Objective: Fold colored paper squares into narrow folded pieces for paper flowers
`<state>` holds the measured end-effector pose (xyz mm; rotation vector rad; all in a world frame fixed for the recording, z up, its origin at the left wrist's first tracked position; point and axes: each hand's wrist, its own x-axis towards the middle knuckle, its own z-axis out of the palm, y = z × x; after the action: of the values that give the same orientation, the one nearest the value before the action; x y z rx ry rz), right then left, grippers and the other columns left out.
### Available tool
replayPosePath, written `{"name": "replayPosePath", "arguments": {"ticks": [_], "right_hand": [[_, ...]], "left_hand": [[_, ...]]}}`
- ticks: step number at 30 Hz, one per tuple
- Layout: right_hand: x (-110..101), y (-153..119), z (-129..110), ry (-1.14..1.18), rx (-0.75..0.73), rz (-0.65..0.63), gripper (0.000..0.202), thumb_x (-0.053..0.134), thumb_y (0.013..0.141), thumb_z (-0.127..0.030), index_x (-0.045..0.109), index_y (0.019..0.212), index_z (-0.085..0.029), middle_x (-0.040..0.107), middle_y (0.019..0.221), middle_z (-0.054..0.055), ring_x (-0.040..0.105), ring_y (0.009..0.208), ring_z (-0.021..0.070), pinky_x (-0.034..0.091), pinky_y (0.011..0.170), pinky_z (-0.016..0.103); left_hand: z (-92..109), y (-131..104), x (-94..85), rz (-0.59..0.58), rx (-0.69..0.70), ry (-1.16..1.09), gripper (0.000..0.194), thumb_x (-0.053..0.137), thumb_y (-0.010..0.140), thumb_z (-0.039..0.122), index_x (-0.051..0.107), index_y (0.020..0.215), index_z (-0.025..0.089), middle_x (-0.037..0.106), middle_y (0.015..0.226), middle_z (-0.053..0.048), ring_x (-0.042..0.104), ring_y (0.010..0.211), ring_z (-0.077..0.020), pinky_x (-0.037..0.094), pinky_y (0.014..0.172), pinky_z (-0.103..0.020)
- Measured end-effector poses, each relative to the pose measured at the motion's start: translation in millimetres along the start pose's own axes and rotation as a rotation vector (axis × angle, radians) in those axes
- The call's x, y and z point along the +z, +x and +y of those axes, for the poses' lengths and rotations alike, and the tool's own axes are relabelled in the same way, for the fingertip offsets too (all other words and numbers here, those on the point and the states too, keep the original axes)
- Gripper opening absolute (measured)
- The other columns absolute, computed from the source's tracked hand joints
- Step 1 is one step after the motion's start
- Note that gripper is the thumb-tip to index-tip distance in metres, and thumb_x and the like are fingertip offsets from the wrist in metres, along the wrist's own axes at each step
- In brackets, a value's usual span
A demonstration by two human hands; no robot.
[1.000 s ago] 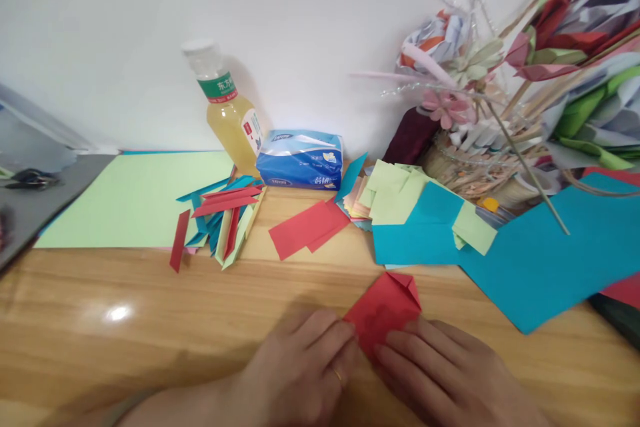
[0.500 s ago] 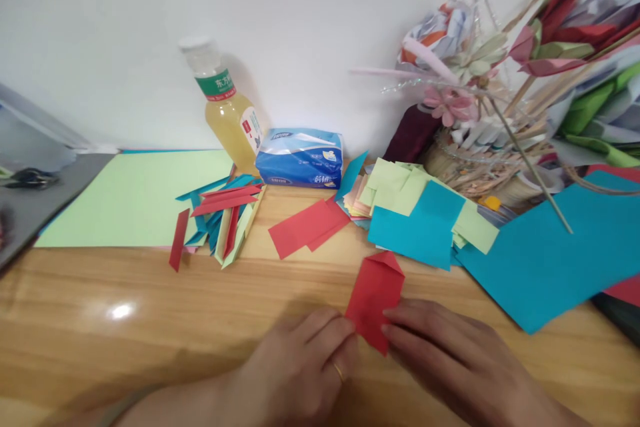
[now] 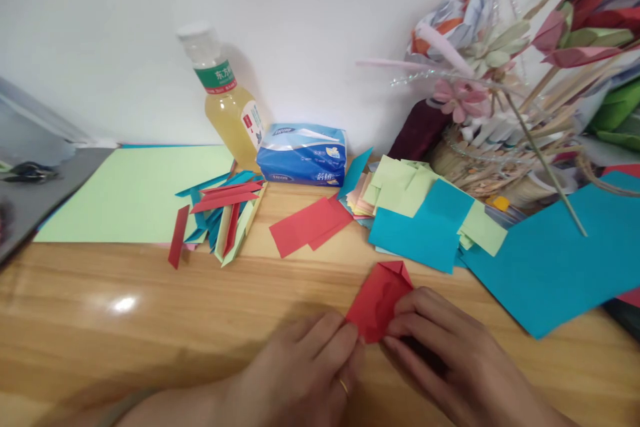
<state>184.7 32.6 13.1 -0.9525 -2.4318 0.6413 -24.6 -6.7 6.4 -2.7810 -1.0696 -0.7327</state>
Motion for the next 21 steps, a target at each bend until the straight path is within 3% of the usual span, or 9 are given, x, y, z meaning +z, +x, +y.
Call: {"name": "replayPosePath", "arguments": {"ticks": [5, 11, 16, 21], "right_hand": [[5.7, 0.4, -0.5, -0.022, 0.072, 0.024, 0.016, 0.047, 0.088, -0.017, 0.052, 0.073, -0.020, 0.056, 0.072, 0.002, 0.054, 0.066, 0.0145, 0.044, 0.056, 0.025], [7.0, 0.8, -0.4, -0.050, 0.082, 0.021, 0.017, 0.047, 0.087, -0.017, 0.050, 0.071, -0.021, 0.055, 0.071, 0.001, 0.054, 0.064, 0.0138, 0.043, 0.054, 0.024], [5.5, 1.3, -1.7, -0.064, 0.086, 0.007, 0.016, 0.047, 0.087, -0.017, 0.050, 0.072, -0.020, 0.055, 0.072, 0.001, 0.054, 0.065, 0.0141, 0.043, 0.054, 0.025], [5.9, 0.9, -1.2, -0.056, 0.082, 0.003, 0.017, 0.047, 0.088, -0.017, 0.049, 0.071, -0.020, 0.055, 0.071, 0.002, 0.054, 0.064, 0.0144, 0.044, 0.053, 0.025]], "left_hand": [[0.2, -0.9, 1.6, 0.001, 0.005, 0.017, 0.044, 0.022, 0.097, 0.015, 0.066, 0.094, 0.013, 0.068, 0.093, -0.003, 0.057, 0.088, -0.0165, 0.045, 0.079, -0.026], [3.8, -6.2, 4.1, -0.061, 0.059, 0.117, 0.033, 0.034, 0.094, 0.017, 0.066, 0.096, 0.015, 0.067, 0.098, -0.005, 0.057, 0.093, -0.0171, 0.044, 0.082, -0.027], [4.5, -4.8, 3.4, 0.000, 0.045, 0.170, 0.036, 0.030, 0.094, 0.012, 0.065, 0.102, 0.013, 0.068, 0.094, -0.002, 0.059, 0.089, -0.0147, 0.044, 0.081, -0.025], [7.7, -5.2, 9.3, 0.002, -0.007, 0.191, 0.033, 0.032, 0.095, 0.016, 0.064, 0.107, 0.017, 0.065, 0.094, 0.000, 0.057, 0.090, -0.0141, 0.043, 0.077, -0.025]]}}
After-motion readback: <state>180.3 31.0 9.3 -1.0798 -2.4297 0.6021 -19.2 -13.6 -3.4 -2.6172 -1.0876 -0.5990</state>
